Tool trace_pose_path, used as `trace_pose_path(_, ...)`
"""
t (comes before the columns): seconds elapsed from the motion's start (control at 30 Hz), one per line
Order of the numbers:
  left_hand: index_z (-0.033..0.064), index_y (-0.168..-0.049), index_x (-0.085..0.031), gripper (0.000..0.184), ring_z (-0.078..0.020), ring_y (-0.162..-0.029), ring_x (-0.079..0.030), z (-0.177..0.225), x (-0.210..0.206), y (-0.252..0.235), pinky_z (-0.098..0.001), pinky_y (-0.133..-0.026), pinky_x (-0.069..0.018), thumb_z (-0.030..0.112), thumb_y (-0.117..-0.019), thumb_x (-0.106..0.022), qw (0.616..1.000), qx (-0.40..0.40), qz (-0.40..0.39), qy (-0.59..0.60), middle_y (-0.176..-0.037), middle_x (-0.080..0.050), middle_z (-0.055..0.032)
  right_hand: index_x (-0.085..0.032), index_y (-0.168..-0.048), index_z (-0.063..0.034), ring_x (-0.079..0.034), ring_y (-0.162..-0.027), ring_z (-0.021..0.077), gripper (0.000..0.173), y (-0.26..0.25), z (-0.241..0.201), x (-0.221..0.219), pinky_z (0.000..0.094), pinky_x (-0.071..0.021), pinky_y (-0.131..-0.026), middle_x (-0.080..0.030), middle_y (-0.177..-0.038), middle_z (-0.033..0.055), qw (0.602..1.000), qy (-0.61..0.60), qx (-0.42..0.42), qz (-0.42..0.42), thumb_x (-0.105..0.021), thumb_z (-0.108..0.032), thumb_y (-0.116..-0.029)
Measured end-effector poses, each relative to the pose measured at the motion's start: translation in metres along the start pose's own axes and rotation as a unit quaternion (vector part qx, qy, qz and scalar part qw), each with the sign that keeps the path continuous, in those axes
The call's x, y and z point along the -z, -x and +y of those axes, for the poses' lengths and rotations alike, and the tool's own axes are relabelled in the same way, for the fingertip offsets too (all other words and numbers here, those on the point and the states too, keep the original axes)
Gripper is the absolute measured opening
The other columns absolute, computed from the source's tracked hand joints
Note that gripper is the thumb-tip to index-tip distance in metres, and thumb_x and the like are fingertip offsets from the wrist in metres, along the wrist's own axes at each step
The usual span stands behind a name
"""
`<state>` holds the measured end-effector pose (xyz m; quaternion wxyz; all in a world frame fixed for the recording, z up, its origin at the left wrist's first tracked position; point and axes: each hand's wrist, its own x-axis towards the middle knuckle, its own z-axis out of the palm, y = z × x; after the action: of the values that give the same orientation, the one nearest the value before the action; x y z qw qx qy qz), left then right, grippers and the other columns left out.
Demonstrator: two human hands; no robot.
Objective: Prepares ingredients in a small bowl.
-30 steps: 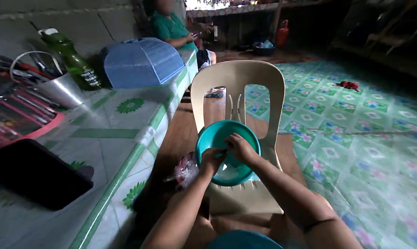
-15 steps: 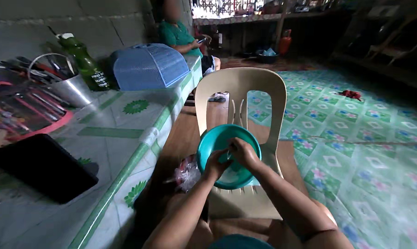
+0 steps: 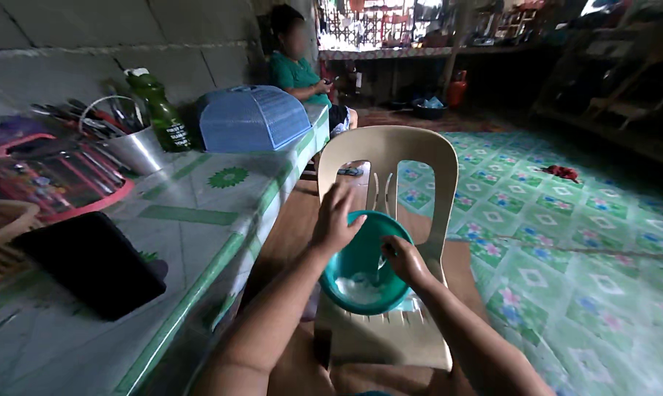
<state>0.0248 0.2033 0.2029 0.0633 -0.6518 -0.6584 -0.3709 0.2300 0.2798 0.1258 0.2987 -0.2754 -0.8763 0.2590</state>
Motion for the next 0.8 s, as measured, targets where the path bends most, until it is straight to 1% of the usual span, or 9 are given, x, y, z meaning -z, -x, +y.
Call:
trace_pose_path(0.07,0.0089,-0.150,-0.052,0.062,-0.0321,-0.147,-0.040,0.020,0.039,-0.044,-0.0546,-0.120,-0.0321,0.038,-0.0979,-0.069,0.966,-0.017,-0.256,-0.040,-0.159,-0.043,-0.0158,-0.063,-0.133,-0.0002,-0.070,-0.104,0.0273,0.033,0.002,0.002,-0.005,0.0431,-0.0550,-0.097,-0.071,-0.116,0.0181,0.998,0.004,-0.027,-0.062,-0.053,-0.012,-0.1030)
trace_pose_path(0.1,0.0107,-0.153,-0.047,0.066,-0.0335,-0.148,-0.038,0.032,0.052,-0.061,-0.0573,-0.119,-0.0317,0.039,-0.0982,-0.069,0.946,-0.029,-0.317,-0.059,-0.160,-0.041,-0.0160,-0.063,-0.134,-0.0010,-0.069,-0.105,0.0273,0.034,0.002,0.003,-0.007,0.0430,-0.0546,-0.097,-0.070,-0.116,0.0179,0.996,0.007,-0.034,-0.077,-0.052,-0.012,-0.1034)
trace_pose_path(0.13,0.0120,-0.155,-0.044,0.069,-0.0354,-0.148,-0.038,0.043,0.063,-0.074,-0.0588,-0.118,-0.0326,0.041,-0.0979,-0.069,0.947,-0.056,-0.303,-0.084,-0.161,-0.039,-0.0170,-0.062,-0.135,-0.0013,-0.069,-0.105,0.0269,0.034,0.002,0.003,-0.006,0.0425,-0.0546,-0.098,-0.070,-0.117,0.0177,0.996,0.008,-0.034,-0.077,-0.052,-0.012,-0.1034)
trace_pose_path(0.23,0.0106,-0.158,-0.038,0.078,-0.0385,-0.152,-0.030,0.073,0.099,-0.099,-0.0563,-0.121,-0.0283,0.038,-0.0942,-0.073,0.975,-0.164,-0.049,-0.139,-0.165,-0.029,-0.0209,-0.063,-0.133,0.0007,-0.070,-0.100,0.0256,0.034,0.003,-0.004,0.001,0.0402,-0.0561,-0.094,-0.071,-0.112,0.0172,1.000,0.001,-0.008,-0.027,-0.054,-0.011,-0.1020)
trace_pose_path(0.3,0.0080,-0.153,-0.046,0.068,-0.0370,-0.148,-0.037,0.083,0.121,-0.104,-0.0529,-0.122,-0.0293,0.035,-0.0949,-0.070,0.961,-0.230,0.089,-0.124,-0.159,-0.039,-0.0217,-0.063,-0.132,0.0018,-0.070,-0.099,0.0248,0.034,0.001,-0.014,0.013,0.0388,-0.0566,-0.093,-0.071,-0.111,0.0172,1.000,-0.007,0.009,0.003,-0.055,-0.011,-0.1020)
trace_pose_path(0.37,0.0058,-0.144,-0.057,0.056,-0.0358,-0.138,-0.049,0.078,0.128,-0.094,-0.0511,-0.117,-0.0358,0.034,-0.0967,-0.068,0.949,-0.259,0.168,-0.069,-0.149,-0.052,-0.0214,-0.064,-0.130,0.0018,-0.070,-0.097,0.0227,0.032,-0.003,-0.026,0.031,0.0375,-0.0577,-0.090,-0.072,-0.108,0.0161,0.999,-0.019,0.021,0.030,-0.056,-0.011,-0.1018)
trace_pose_path(0.47,0.0042,-0.140,-0.059,0.052,-0.0349,-0.136,-0.050,0.053,0.114,-0.060,-0.0521,-0.114,-0.0371,0.033,-0.0972,-0.067,0.959,-0.218,0.180,-0.019,-0.145,-0.056,-0.0208,-0.065,-0.124,0.0035,-0.070,-0.090,0.0206,0.027,-0.012,-0.034,0.045,0.0382,-0.0601,-0.085,-0.071,-0.101,0.0151,0.989,-0.054,0.047,0.129,-0.060,-0.006,-0.0998)
trace_pose_path(0.6,0.0033,-0.143,-0.055,0.055,-0.0326,-0.139,-0.048,-0.002,0.064,0.011,-0.0535,-0.117,-0.0365,0.033,-0.0976,-0.066,0.984,-0.110,0.137,-0.014,-0.148,-0.053,-0.0171,-0.066,-0.125,0.0007,-0.071,-0.090,0.0232,0.027,-0.031,-0.040,0.048,0.0420,-0.0596,-0.085,-0.072,-0.103,0.0153,0.998,-0.016,0.037,0.053,-0.061,-0.004,-0.0995)
trace_pose_path(0.8,0.0024,-0.136,-0.062,0.052,-0.0336,-0.128,-0.057,-0.062,-0.012,0.129,-0.0523,-0.110,-0.0445,0.030,-0.0932,-0.072,0.993,0.079,0.038,0.073,-0.136,-0.063,-0.0185,-0.064,-0.127,0.0012,-0.070,-0.089,0.0211,0.027,-0.040,-0.066,0.061,0.0386,-0.0606,-0.083,-0.070,-0.104,0.0147,0.985,-0.010,0.074,0.157,-0.060,-0.004,-0.1002)
